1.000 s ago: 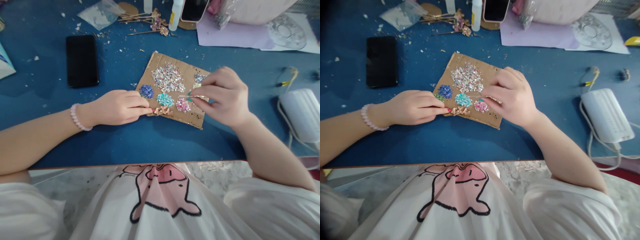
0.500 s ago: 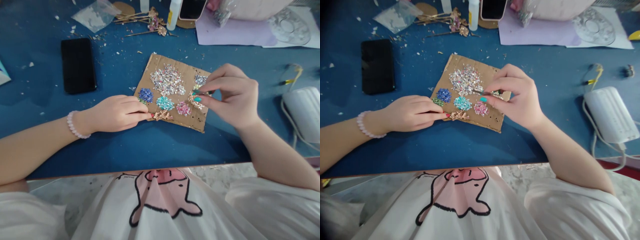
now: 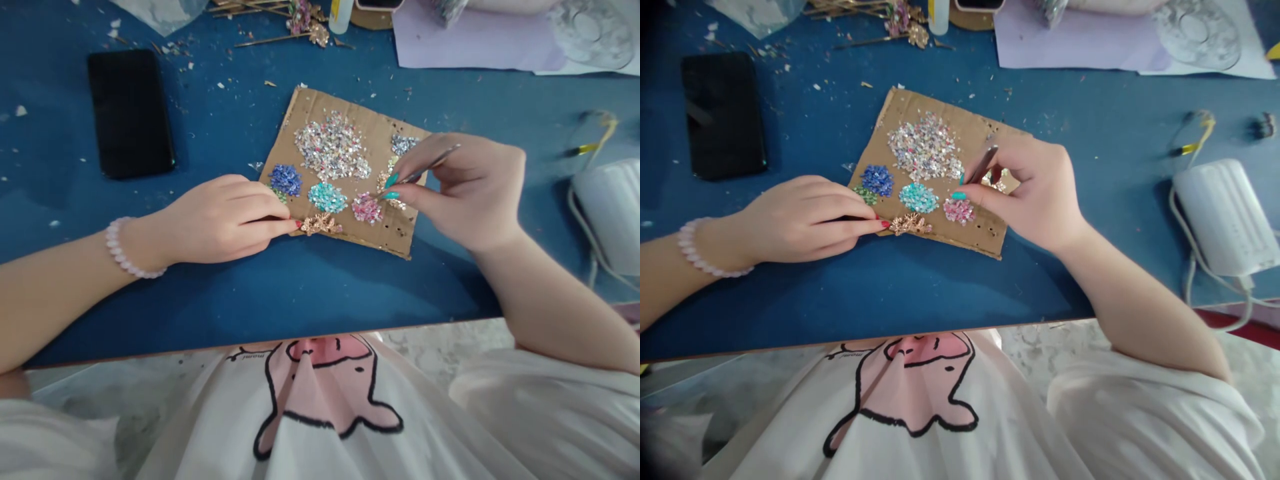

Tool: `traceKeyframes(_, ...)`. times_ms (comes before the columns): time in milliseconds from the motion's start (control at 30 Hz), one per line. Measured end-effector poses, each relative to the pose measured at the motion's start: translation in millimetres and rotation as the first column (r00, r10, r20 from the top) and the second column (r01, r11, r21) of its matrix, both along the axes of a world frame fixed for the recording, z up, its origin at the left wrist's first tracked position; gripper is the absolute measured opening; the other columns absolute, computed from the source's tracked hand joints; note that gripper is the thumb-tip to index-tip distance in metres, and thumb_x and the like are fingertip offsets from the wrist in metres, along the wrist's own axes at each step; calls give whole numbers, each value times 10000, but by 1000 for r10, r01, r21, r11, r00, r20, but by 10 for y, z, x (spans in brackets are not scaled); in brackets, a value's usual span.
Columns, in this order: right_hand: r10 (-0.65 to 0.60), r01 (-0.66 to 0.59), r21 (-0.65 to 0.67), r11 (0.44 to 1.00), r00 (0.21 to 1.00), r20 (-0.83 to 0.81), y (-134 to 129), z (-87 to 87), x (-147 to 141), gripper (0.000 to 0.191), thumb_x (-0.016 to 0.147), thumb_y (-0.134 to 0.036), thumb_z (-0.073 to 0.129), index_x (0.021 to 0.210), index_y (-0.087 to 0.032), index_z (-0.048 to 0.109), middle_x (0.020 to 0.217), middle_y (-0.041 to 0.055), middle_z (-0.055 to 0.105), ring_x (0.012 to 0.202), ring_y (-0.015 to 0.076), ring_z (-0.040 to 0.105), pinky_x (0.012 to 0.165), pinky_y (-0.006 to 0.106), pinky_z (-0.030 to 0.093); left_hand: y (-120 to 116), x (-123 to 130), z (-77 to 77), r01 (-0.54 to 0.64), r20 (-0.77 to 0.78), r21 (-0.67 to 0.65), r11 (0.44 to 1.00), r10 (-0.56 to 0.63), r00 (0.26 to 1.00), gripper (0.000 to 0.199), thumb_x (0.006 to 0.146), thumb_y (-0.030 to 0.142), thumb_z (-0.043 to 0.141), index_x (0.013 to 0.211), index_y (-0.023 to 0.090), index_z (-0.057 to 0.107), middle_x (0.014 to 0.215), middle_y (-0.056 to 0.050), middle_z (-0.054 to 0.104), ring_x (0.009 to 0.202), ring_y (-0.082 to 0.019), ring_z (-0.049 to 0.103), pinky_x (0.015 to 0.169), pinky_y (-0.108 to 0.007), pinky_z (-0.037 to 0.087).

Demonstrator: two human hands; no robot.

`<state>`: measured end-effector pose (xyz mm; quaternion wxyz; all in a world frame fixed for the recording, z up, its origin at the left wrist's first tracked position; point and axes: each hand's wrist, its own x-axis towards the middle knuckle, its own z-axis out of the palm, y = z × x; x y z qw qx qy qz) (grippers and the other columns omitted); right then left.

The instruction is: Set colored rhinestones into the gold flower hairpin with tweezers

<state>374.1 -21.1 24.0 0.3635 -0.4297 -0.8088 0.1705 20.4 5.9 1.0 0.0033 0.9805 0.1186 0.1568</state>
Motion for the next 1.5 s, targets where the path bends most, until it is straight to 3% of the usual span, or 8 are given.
traceKeyframes(167, -15, 13, 51, 999, 999, 33, -13, 27, -39, 385, 979, -576, 773, 800, -236, 758, 827, 78, 800, 746, 218, 708, 746, 413, 594, 9, 12, -12, -61, -32, -89, 994, 58, 998, 359, 1112, 325, 463, 1186, 300, 813, 1047, -51, 821, 1056, -215, 764, 893, -335, 545)
traceKeyframes(433, 19, -24, 53, 998, 996, 89, 6, 66, -23, 236, 960, -379, 838, 797, -246, 730, 841, 50, 813, 746, 191, 721, 749, 364, 607, 23, 10, -52, 13, 58, -28, 1000, -11, 998, 291, 1094, 272, 530, 1201, 289, 800, 1065, -54, 808, 1036, -217, 750, 897, -330, 531)
traceKeyframes(767, 2, -8, 46, 999, 990, 138, -21, 78, -7, 249, 991, -416, 791, 809, -261, 722, 862, 43, 815, 760, 212, 732, 741, 392, 600, 10, -8, 9, 13, 3, -58, 998, -13, 1000, 309, 1104, 294, 500, 1179, 296, 800, 1044, -45, 827, 1027, -208, 770, 853, -337, 537)
traceKeyframes(1033, 85, -85, 81, 993, 996, 11, 22, 8, -29, 210, 910, -361, 869, 773, -310, 719, 820, 1, 814, 722, 223, 748, 690, 409, 611, -14, 5, 53, 93, 30, 55, 994, -95, 995, 286, 1112, 254, 499, 1178, 250, 777, 1064, -58, 829, 998, -213, 761, 847, -345, 514)
traceKeyframes(1267, 113, -106, 144, 984, 993, -41, 0, -37, -60, 171, 898, -269, 867, 797, -305, 734, 783, -3, 806, 682, 215, 740, 617, 387, 567, -29, 0, 35, 74, 47, 12, 997, -74, 996, 286, 1114, 257, 502, 1180, 266, 780, 1078, -45, 821, 994, -205, 756, 840, -333, 498)
traceKeyframes(1500, 158, -147, 218, 965, 987, -30, -2, -48, -80, 182, 891, -203, 882, 826, -281, 731, 790, -8, 801, 705, 199, 757, 624, 347, 559, -18, 23, 61, 104, 46, 65, 992, -107, 993, 278, 1112, 227, 495, 1174, 222, 766, 1050, -68, 818, 952, -213, 754, 822, -347, 513)
